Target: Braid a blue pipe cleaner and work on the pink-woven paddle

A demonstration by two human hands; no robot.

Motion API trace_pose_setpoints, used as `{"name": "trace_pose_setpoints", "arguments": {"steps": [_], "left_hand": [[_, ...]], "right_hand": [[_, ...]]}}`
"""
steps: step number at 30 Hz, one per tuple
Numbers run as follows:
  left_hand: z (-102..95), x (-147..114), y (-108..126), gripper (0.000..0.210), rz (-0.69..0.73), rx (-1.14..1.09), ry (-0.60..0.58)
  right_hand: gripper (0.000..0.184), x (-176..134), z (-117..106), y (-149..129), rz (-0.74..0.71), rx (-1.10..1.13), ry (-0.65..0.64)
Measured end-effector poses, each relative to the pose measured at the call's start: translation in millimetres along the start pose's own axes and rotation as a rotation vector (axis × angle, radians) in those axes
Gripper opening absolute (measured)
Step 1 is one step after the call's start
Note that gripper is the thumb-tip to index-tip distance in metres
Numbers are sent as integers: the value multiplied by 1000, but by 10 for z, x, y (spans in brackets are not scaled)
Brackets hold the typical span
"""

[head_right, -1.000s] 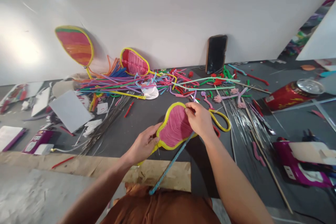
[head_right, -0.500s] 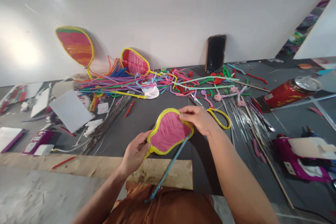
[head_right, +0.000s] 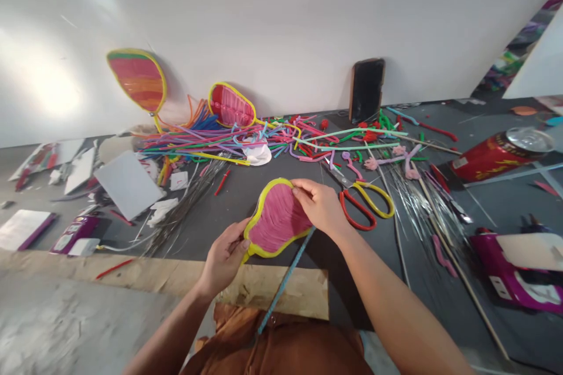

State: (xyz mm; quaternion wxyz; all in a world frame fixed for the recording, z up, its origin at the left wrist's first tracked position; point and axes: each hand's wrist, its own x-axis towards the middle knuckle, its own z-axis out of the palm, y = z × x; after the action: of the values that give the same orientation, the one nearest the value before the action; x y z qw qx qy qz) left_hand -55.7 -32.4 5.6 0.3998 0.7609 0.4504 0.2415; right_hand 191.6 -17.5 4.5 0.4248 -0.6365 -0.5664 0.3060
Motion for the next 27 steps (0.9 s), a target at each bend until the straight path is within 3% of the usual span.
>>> {"name": "trace_pose_setpoints", "arguments": {"steps": [6, 13, 20, 24, 27], "left_hand": [[22, 47, -58, 39, -18, -123, 61], [102, 64, 76, 38, 17, -31, 56], [169, 120, 113, 53, -91, -377, 21], [102, 191, 169, 19, 40, -281, -14], [74, 209, 136, 20, 38, -132, -56]], "right_hand": [[38, -49, 59, 1, -53, -186, 35], [24, -18, 46, 6, -29, -80, 135], [25, 49, 44, 116, 46, -77, 125], [24, 50, 25, 142, 17, -122, 144], [22, 42, 22, 145, -34, -211, 107]]}}
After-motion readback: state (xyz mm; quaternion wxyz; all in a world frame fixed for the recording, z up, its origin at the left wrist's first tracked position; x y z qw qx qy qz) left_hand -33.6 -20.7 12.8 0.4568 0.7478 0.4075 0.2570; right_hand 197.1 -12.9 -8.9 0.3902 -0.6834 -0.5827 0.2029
